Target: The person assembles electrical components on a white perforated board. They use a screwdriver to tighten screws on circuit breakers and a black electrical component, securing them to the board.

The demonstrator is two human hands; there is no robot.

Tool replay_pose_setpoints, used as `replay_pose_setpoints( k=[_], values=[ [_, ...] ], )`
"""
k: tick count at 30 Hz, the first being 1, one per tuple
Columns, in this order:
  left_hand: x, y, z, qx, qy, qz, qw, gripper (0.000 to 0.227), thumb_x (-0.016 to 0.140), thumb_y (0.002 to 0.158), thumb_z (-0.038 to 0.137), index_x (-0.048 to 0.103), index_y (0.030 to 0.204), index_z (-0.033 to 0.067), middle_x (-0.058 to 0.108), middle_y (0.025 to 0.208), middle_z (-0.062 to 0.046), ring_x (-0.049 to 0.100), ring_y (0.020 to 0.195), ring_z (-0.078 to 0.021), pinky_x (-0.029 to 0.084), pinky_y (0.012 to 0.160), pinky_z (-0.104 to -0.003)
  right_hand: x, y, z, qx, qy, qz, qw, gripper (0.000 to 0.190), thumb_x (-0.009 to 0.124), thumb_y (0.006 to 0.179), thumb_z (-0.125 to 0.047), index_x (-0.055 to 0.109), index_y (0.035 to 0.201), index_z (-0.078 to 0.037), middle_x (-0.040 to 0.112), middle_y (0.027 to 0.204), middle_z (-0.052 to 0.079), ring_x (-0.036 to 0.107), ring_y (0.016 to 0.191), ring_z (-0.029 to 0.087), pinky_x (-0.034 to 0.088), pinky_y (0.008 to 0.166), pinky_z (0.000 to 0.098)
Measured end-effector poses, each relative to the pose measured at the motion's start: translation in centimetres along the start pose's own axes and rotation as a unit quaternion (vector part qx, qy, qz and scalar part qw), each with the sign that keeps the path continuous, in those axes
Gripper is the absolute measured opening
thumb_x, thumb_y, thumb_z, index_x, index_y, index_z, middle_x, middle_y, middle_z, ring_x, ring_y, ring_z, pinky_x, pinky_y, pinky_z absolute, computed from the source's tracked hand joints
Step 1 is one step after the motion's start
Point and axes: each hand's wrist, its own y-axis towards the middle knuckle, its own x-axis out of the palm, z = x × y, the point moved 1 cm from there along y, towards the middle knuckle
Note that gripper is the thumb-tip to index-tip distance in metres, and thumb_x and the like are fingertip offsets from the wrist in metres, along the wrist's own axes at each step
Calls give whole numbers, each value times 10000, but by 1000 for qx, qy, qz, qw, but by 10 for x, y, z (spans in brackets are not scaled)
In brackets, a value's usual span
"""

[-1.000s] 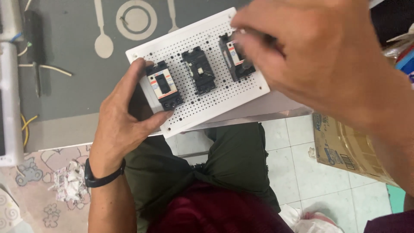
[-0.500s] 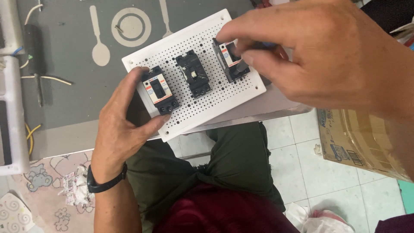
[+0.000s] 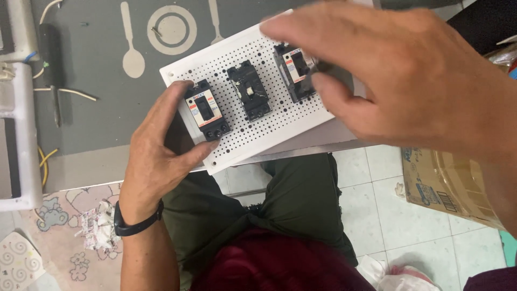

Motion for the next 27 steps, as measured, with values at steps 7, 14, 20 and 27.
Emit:
replay_pose_setpoints(
  k=[7,14,20,27],
  values=[
    [0,1,4,-2,-2,0,1000,818,779,809,278,353,1466,40,454,1487,-189,419,1408,-356,340,1161,-475,1,-3,3,27,19,-21,999,444,724,982,-11,575,1394,59,686,1120,164,631,883,268,526,694,368],
    [0,2,3,-9,-9,-8,1000,828,792,794,254,350,1463,46,448,1486,-202,406,1410,-361,326,1164,-483,6,-8,6,-3,-75,32,997,241,845,1104,-58,697,1285,2,752,1175,101,691,1029,239,529,861,347],
    [1,-1,-1,0,1,-8,1000,841,777,816,306,328,1481,52,436,1503,-200,402,1418,-370,331,1167,-493,7,-12,4,22,-45,-1,999,175,738,1100,-29,729,1270,6,769,1078,78,753,1012,217,535,644,313],
    [-2,-1,0,14,-12,-4,1000,845,800,818,239,311,1485,67,437,1509,-179,413,1421,-363,332,1183,-495,11,-11,3,30,-31,-23,999,312,775,1040,-59,675,1335,-39,750,1070,90,661,785,200,499,588,334]
  ],
)
